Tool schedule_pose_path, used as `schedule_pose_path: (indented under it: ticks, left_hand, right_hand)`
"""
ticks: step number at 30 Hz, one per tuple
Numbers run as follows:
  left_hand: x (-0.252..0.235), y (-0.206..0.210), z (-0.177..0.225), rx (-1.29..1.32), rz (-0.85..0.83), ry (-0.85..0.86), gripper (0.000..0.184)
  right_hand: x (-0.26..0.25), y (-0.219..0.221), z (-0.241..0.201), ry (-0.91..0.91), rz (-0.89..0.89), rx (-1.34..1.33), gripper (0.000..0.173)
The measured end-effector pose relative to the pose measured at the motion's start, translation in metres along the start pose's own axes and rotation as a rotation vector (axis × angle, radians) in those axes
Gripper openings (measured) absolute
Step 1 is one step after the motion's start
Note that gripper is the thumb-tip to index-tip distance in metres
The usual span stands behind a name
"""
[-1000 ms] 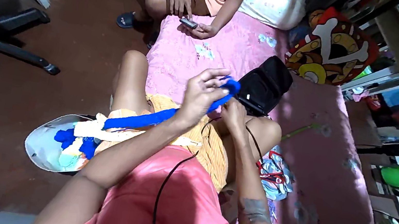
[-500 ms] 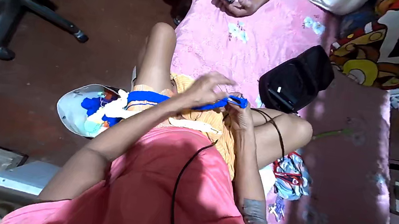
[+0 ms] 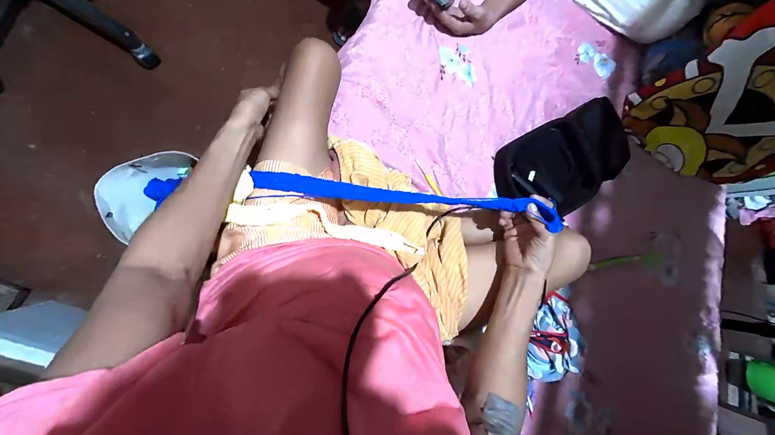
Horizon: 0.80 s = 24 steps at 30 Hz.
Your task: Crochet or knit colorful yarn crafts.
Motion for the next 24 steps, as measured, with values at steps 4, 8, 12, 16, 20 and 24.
schedule_pose_path:
  ticks: [4, 8, 12, 16, 20, 24]
  left_hand:
    - [0.016, 0.001, 0.033, -0.091, -0.106, 0.023, 0.034]
    - [0.032, -0.006, 0.049, -0.400, -0.246, 0.259, 0.042]
    - [0.105, -0.026, 0.036, -0.799, -0.448, 0.450, 0.051]
    - [0.141, -0.068, -0.001, -0.887, -0.458, 0.373, 0.068]
    - [0.156, -0.086, -0.008, -0.890, -0.132, 0.398, 0.072]
    - [0.153, -0.066, -0.012, -0.902, -0.088, 0.315, 0.062]
  right_hand:
    - [0.008, 0.010, -0.013, -0.055, -0.224, -0.080, 0.017]
    - [0.016, 0.003, -0.037, -0.073, -0.369, -0.009, 0.007]
    - [0.028, -0.001, -0.047, 0.016, -0.466, 0.296, 0.014]
    - [0.032, -0.004, -0.050, -0.018, -0.457, 0.585, 0.013]
    - [0.041, -0.016, -0.056, -0.163, -0.326, 0.945, 0.019]
    - [0.058, -0.021, -0.066, -0.262, -0.260, 1.216, 0.009]
Point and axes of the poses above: each hand's wrist, its own x-axis away from the middle knuckle, its own y-axis out of the palm, z = x × y, the point moved 7 cm from there along -x, towards the middle knuckle, and after that the axes turned 2 degrees about -z, right-handed, at the moved point
